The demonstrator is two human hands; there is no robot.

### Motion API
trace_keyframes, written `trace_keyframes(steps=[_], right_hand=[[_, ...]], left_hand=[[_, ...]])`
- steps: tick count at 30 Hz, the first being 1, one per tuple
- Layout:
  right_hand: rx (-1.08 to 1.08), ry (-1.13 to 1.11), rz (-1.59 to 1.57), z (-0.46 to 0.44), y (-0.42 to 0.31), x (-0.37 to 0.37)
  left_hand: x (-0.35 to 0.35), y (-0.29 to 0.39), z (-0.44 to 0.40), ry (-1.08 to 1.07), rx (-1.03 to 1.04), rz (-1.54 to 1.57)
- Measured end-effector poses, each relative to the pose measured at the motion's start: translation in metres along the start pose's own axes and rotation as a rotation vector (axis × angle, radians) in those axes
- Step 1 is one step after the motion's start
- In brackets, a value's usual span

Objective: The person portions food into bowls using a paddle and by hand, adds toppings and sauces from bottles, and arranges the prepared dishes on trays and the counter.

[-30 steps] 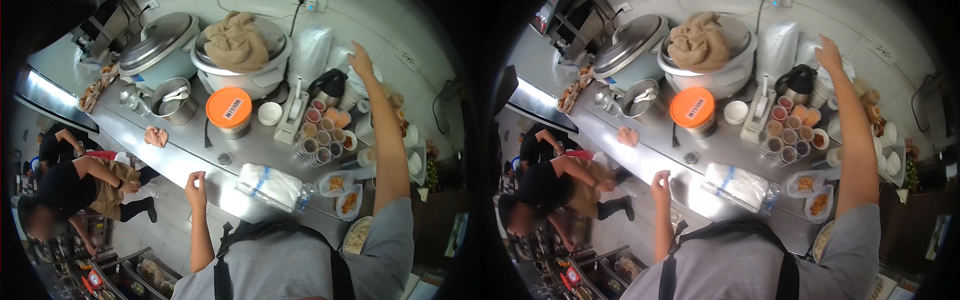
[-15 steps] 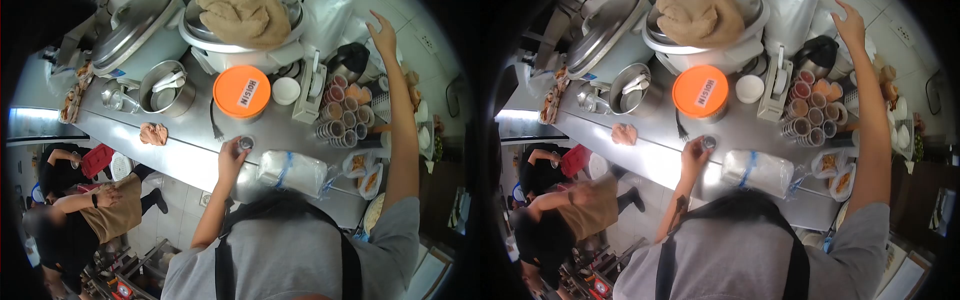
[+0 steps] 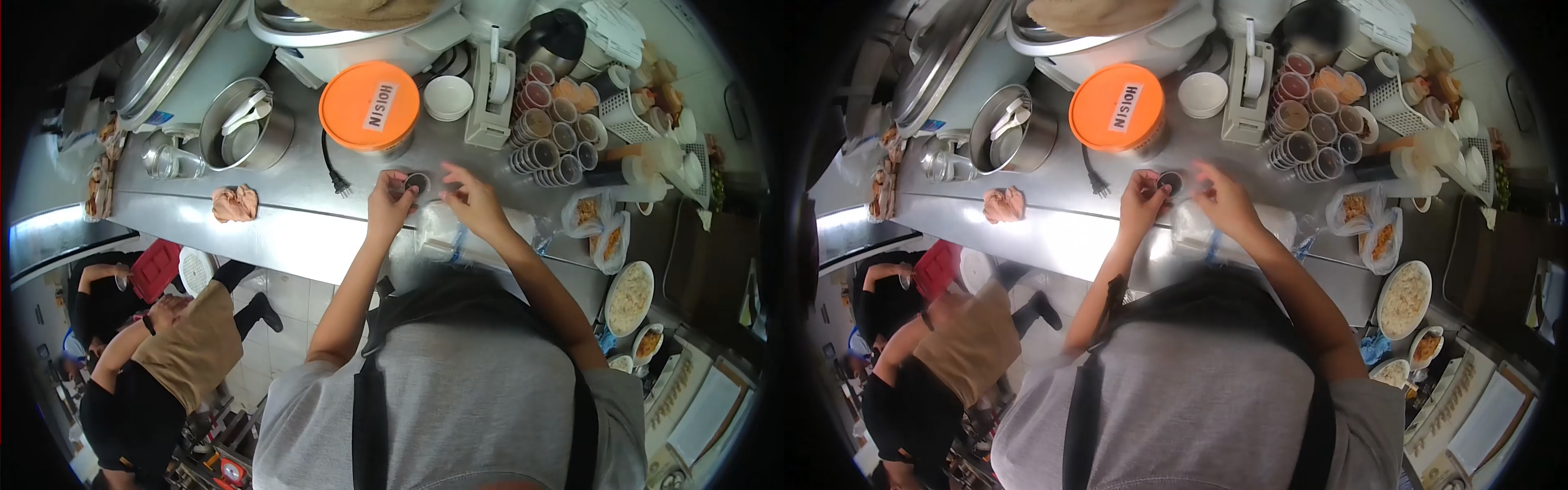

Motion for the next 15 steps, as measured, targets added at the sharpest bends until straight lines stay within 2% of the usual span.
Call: trace_keyframes(steps=[2, 5, 8, 11, 14, 15], right_hand=[[0.006, 0.203, -0.087, 0.0, -0.003, -0.017], [-0.072, 0.485, -0.199, -0.005, 0.002, -0.04], [-0.093, 0.534, 0.106, -0.032, 0.021, -0.051], [0.126, 0.459, 0.165, -0.056, 0.037, -0.058], [0.24, 0.506, 0.032, -0.061, 0.035, -0.066], [0.239, 0.522, 0.034, -0.062, 0.036, -0.068]], left_hand=[[0.009, -0.002, -0.002, -0.061, -0.105, 0.149], [0.027, 0.002, -0.002, -0.144, -0.127, 0.157], [0.044, 0.001, -0.015, -0.199, 0.091, 0.012], [0.061, -0.001, -0.028, -0.148, 0.233, -0.193], [0.068, -0.004, -0.036, -0.12, 0.279, -0.387], [0.067, 0.01, -0.029, -0.039, 0.464, -0.541]])
Point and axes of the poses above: each hand's wrist, its own z-axis away from the middle knuckle, its own x-axis out of the palm, y = z × x, the point moved 5 cm from there along -z, towards the middle knuckle, and after that the axes turned 4 degrees about y, right-handed, at the moved point
